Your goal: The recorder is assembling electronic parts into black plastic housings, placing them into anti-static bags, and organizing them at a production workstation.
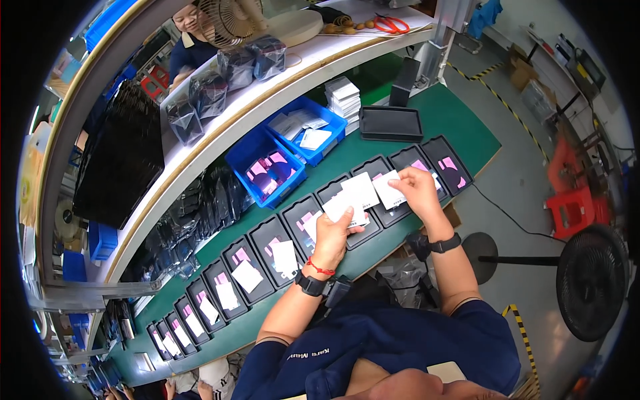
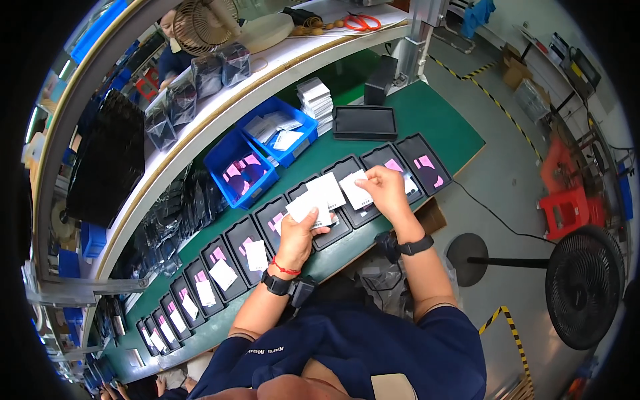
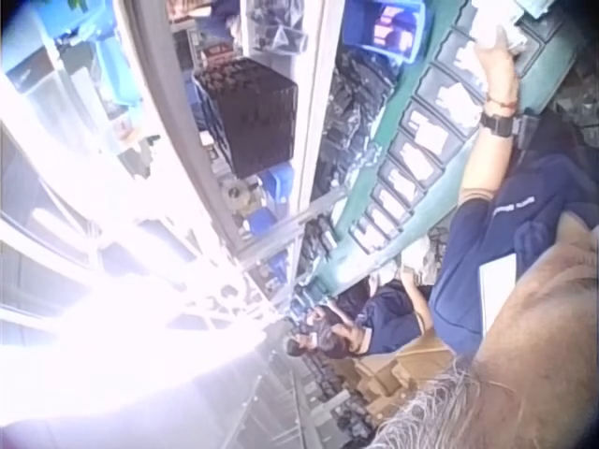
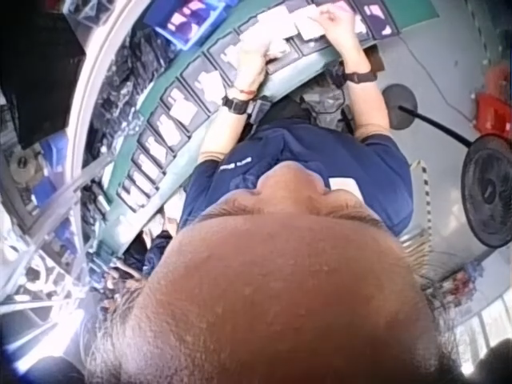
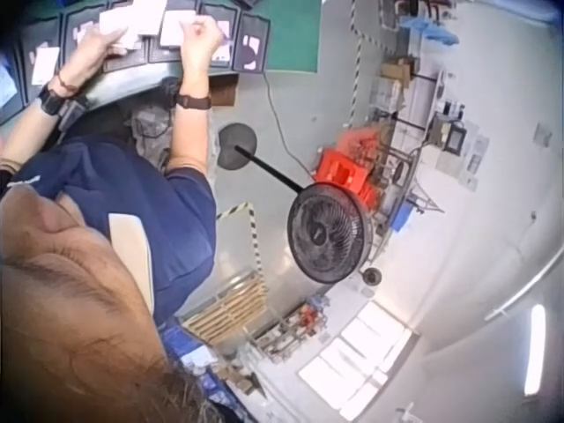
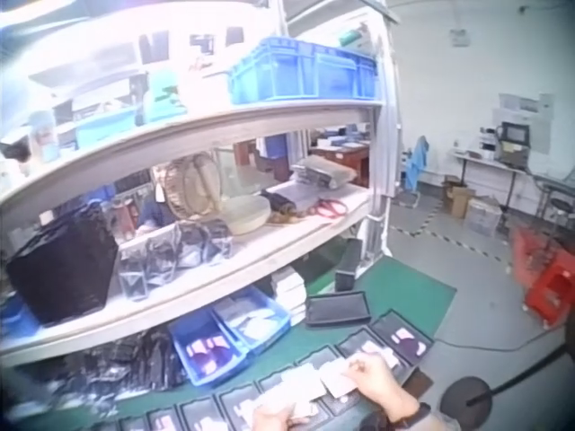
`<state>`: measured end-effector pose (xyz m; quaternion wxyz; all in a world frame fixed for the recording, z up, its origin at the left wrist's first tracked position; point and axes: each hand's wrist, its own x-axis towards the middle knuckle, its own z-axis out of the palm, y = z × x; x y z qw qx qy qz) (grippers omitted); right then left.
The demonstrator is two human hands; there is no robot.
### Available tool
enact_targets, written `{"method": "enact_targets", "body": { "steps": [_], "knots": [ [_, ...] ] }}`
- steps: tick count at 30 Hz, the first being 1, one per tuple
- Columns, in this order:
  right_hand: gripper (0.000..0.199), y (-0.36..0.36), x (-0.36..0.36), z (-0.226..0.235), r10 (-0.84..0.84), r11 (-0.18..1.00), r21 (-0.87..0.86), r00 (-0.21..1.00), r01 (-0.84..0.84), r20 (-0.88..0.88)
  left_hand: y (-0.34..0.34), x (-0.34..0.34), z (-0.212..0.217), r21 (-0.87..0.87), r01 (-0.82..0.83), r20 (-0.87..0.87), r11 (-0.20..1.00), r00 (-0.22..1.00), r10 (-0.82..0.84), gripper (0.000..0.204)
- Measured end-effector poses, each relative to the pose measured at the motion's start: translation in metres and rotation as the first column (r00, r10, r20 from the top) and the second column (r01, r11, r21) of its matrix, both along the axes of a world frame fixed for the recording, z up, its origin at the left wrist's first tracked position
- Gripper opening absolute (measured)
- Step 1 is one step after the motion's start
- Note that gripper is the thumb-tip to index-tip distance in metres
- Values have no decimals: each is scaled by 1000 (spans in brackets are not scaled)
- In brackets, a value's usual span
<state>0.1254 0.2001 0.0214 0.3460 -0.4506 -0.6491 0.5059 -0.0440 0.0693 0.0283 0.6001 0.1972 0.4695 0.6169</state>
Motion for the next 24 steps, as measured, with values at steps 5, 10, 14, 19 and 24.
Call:
{"method": "enact_targets", "body": {
  "steps": [5,10,14,19,24],
  "knots": [
    [28,-18,-19,19,-254,784,621,925,25,284,-1,2,7,17,-25,8,1000,1000,25,26],
    [14,-21,-16,-3,159,987,65,974,-150,-161,-2,17,9,37,64,74,997,995,-67,27],
    [19,42,40,-13,-258,935,290,952,203,164,-1,10,8,-10,13,50,1000,999,-13,27],
    [30,22,26,22,-475,683,730,771,19,424,0,14,4,-60,-115,38,992,992,117,24],
    [14,-38,-15,25,118,993,-28,993,-119,-10,5,23,3,-28,-115,20,993,993,116,24]
  ]
}}
